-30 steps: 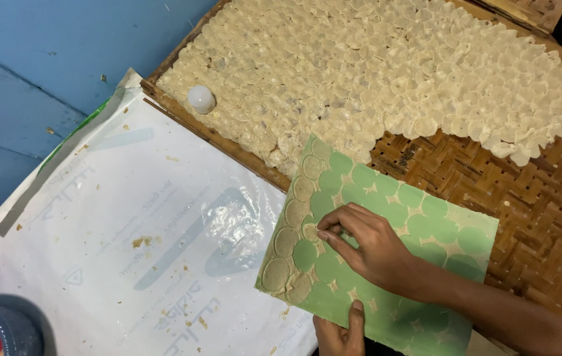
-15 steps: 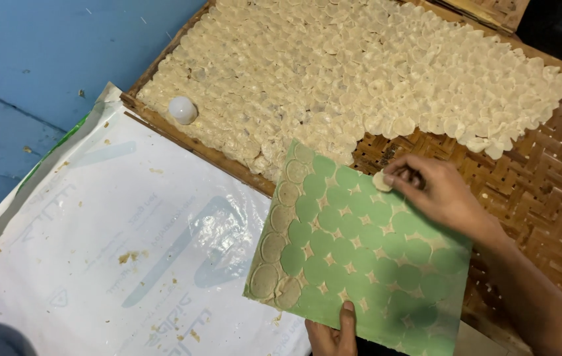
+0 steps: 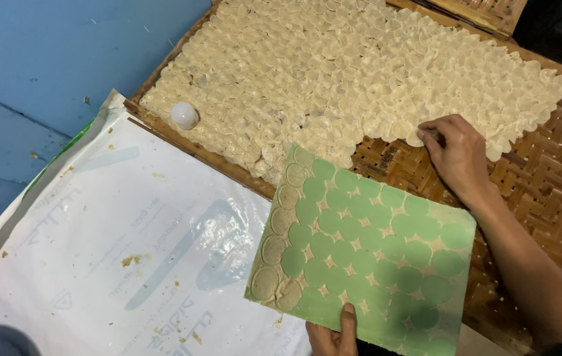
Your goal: Rolling out and shaping dough into thin rounds for crackers.
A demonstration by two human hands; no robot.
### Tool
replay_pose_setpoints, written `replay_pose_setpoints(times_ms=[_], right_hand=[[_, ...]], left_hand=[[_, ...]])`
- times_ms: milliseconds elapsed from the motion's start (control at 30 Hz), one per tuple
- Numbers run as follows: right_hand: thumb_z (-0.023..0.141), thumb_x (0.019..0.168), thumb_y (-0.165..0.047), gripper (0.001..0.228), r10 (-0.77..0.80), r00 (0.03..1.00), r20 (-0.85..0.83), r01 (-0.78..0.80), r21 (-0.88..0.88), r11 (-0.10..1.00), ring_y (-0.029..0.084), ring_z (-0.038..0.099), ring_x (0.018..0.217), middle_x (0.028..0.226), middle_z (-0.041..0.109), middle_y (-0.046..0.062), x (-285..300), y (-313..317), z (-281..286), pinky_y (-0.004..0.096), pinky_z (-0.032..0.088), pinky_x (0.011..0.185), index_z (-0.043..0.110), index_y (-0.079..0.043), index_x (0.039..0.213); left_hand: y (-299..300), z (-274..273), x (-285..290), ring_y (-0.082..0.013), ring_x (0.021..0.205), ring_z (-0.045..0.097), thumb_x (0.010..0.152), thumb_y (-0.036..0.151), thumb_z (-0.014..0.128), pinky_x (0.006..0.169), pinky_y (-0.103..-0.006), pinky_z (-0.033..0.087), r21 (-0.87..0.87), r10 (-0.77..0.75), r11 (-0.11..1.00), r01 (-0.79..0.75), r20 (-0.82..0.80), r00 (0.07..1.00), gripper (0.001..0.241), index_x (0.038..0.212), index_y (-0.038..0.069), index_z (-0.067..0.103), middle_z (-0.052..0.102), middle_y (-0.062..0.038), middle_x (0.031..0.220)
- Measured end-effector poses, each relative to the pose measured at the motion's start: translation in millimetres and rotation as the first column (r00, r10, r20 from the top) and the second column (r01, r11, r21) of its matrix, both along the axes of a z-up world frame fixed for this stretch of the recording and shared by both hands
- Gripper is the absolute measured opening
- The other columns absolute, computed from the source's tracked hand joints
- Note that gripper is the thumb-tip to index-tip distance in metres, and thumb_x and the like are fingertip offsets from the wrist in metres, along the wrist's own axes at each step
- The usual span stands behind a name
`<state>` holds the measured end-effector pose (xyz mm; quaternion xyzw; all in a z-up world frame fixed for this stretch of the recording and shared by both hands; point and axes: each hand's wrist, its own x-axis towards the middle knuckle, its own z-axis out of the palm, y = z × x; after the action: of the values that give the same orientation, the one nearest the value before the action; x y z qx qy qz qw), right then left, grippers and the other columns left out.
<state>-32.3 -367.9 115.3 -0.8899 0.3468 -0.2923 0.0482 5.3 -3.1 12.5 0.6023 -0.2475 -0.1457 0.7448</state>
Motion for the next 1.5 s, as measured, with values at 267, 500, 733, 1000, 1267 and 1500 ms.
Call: replay_pose_setpoints(times_ms=[267,500,733,1000,1267,1500], right_hand=[[0.076,0.096,0.002,0.012,-0.021,1.0,-0.005,0.021,0.022,1.0,0.023,0.06,0.067,0.091,0.071,0.018,2,2,3,0.032,0.05,0.06,0.078,0.008,0.106],[0.079,0.092,0.006,0.02,-0.038,0.996,0.085,0.02,0.205,0.979,0.021,0.06,0.067,0.086,0.069,0.016,5,-6,3,0.032,0.05,0.061,0.066,0.011,0.106],[0.071,0.099,0.0,0.024,-0.016,0.998,-0.068,0.015,-0.007,1.0,0.03,0.062,0.069,0.097,0.071,0.023,9,26,31,0.038,0.051,0.066,0.077,0.01,0.12],[0.067,0.093,-0.013,0.021,0.498,0.866,-0.046,-0.48,0.199,0.854,0.018,0.064,0.071,0.105,0.072,0.016,52,131,65,0.026,0.057,0.053,0.074,-0.002,0.109],[0.072,0.087,-0.014,0.028,0.713,0.7,0.028,-0.692,0.27,0.669,0.017,0.057,0.076,0.098,0.062,0.002,72,216,77,0.03,0.048,0.063,0.072,-0.01,0.115],[0.072,0.087,-0.015,0.023,0.669,0.735,0.111,-0.658,0.355,0.664,0.017,0.057,0.075,0.094,0.063,0.002,70,233,68,0.029,0.049,0.064,0.074,-0.007,0.108]], left_hand=[[5,-15,-7,-0.0264,0.088,0.077,0.086,-0.002,0.067,0.077,-0.0319,0.067,0.036,-0.035,0.999,0.04,-0.127,0.991,0.046,0.128,-0.009,0.051,0.067,-0.023,0.112],[2,7,3,-0.025,0.081,0.075,0.087,-0.004,0.064,0.073,-0.0314,0.064,-0.028,-0.081,0.996,0.079,-0.078,0.994,0.037,0.122,-0.009,0.055,0.071,-0.022,0.104],[-4,50,23,-0.0166,0.051,0.056,0.083,-0.003,0.061,0.046,-0.0277,0.048,0.039,-0.107,0.993,0.107,-0.022,0.994,0.018,0.1,-0.008,0.065,0.07,-0.012,0.069],[-4,62,27,-0.0271,0.067,0.058,0.085,0.0,0.058,0.064,-0.0398,0.051,0.124,-0.151,0.982,0.14,0.088,0.985,0.022,0.107,-0.003,0.063,0.067,-0.016,0.084],[-2,68,30,-0.0217,0.051,0.048,0.083,-0.002,0.064,0.045,-0.037,0.037,0.208,-0.142,0.965,0.158,-0.086,0.986,0.019,0.102,-0.002,0.065,0.062,-0.012,0.068],[-6,81,39,-0.0321,0.074,0.066,0.084,-0.003,0.061,0.062,-0.0427,0.053,0.129,-0.233,0.963,0.235,-0.034,0.972,0.028,0.112,-0.004,0.061,0.07,-0.021,0.094]])
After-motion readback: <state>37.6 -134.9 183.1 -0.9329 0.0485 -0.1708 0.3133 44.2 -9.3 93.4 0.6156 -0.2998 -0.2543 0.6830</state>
